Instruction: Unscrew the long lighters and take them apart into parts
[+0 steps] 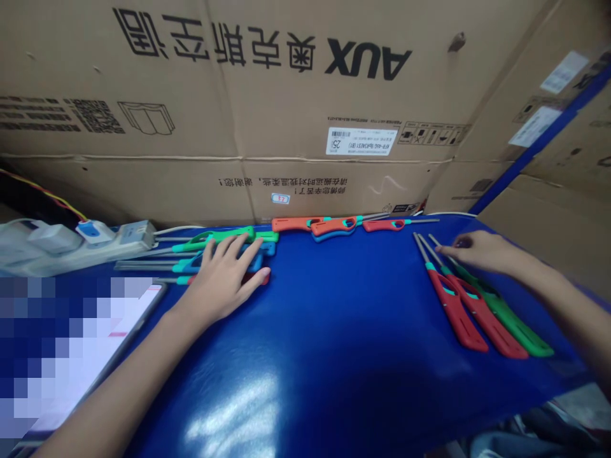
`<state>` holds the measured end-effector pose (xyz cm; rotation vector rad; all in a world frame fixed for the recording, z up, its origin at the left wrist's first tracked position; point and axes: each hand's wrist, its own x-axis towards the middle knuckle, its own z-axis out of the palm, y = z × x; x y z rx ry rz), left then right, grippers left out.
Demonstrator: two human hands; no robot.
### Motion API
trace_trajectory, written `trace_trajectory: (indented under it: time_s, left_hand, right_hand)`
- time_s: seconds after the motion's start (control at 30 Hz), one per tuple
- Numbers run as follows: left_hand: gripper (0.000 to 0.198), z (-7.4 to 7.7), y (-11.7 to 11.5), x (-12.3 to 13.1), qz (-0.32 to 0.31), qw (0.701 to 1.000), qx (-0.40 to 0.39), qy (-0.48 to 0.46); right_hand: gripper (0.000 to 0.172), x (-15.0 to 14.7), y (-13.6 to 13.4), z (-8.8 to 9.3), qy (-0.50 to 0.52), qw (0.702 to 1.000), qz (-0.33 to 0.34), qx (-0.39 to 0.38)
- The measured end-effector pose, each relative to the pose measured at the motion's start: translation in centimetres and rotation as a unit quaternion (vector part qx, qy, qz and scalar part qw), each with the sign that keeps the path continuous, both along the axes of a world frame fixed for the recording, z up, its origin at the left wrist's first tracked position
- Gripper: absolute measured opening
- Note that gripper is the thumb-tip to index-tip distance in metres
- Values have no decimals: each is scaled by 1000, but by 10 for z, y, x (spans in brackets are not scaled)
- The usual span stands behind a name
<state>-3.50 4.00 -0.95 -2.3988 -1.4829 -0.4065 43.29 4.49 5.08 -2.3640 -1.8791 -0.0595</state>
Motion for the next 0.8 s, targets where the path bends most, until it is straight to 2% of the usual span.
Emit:
trace_trajectory:
  time_s: [0.13, 0.3, 0.4, 0.5, 0.57, 0.67, 0.73, 0.8]
  left_hand:
    - [62, 0, -2, -2, -22, 1000, -12, -4]
    - [64, 0, -1, -2, -43, 999, 2, -25]
    - [46, 1, -5, 3, -141, 985, 60, -82]
    - [32, 4, -21, 18, -262, 953, 97, -117]
    - [33, 5, -36, 32, -310, 943, 54, -110]
    - [57, 5, -58, 51, -326, 934, -82, -119]
    - [77, 5, -69, 60, -299, 931, -166, -122]
    - [85, 4, -76, 67, -240, 938, -215, -131]
  right_hand:
    - [31, -33, -12, -10, 20, 989, 23, -142]
    - [22, -60, -23, -8, -12, 983, 38, -182]
    - [21, -88, -27, -6, -21, 977, 92, -189]
    - [31, -125, -27, -10, -26, 975, 134, -174]
    - [38, -148, -26, -13, -26, 979, 143, -145]
    - [42, -171, -22, -14, -3, 984, 152, -95]
    - [37, -177, -21, -10, 26, 984, 164, -56]
    - [29, -176, -23, -4, 57, 981, 185, -8]
